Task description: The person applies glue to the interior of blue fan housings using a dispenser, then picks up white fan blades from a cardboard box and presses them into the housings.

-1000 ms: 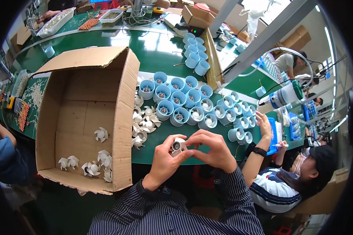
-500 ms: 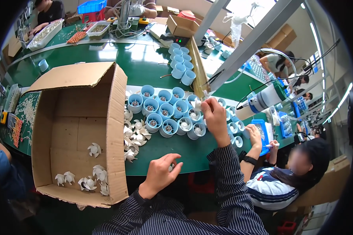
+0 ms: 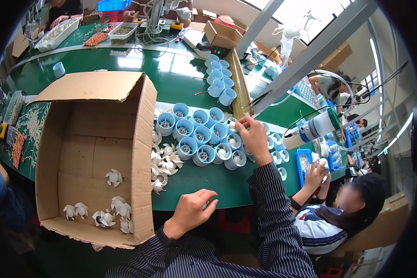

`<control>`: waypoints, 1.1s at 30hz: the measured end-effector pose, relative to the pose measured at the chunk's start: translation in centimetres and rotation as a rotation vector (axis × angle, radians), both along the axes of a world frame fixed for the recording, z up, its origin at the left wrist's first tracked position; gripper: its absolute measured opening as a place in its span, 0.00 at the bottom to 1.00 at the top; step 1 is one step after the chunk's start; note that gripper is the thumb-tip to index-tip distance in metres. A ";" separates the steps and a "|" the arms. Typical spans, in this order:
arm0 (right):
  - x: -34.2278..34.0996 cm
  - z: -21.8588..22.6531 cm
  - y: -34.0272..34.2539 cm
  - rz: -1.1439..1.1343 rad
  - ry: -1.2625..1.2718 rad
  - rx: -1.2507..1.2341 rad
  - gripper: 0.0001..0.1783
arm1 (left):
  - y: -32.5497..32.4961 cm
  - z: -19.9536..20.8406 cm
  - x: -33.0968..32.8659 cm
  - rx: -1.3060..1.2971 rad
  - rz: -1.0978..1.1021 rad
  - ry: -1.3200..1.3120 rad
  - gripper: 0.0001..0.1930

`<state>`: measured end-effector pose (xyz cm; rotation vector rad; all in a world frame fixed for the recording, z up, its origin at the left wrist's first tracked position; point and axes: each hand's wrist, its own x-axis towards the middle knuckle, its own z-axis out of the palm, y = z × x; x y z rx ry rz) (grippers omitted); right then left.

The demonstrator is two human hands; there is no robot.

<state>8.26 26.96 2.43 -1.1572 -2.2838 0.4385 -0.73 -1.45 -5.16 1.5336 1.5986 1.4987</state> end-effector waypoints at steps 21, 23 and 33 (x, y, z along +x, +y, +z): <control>3.1 3.5 -11.3 0.178 0.191 -0.293 0.08 | -0.8 1.8 1.2 0.066 0.068 -0.987 0.22; 4.1 2.7 -13.5 0.362 0.259 -0.367 0.10 | -0.3 2.5 0.7 0.120 0.065 -0.895 0.23; 4.9 1.4 -16.3 0.490 0.321 -0.384 0.11 | -1.2 3.3 -0.5 -0.153 -0.148 -1.193 0.26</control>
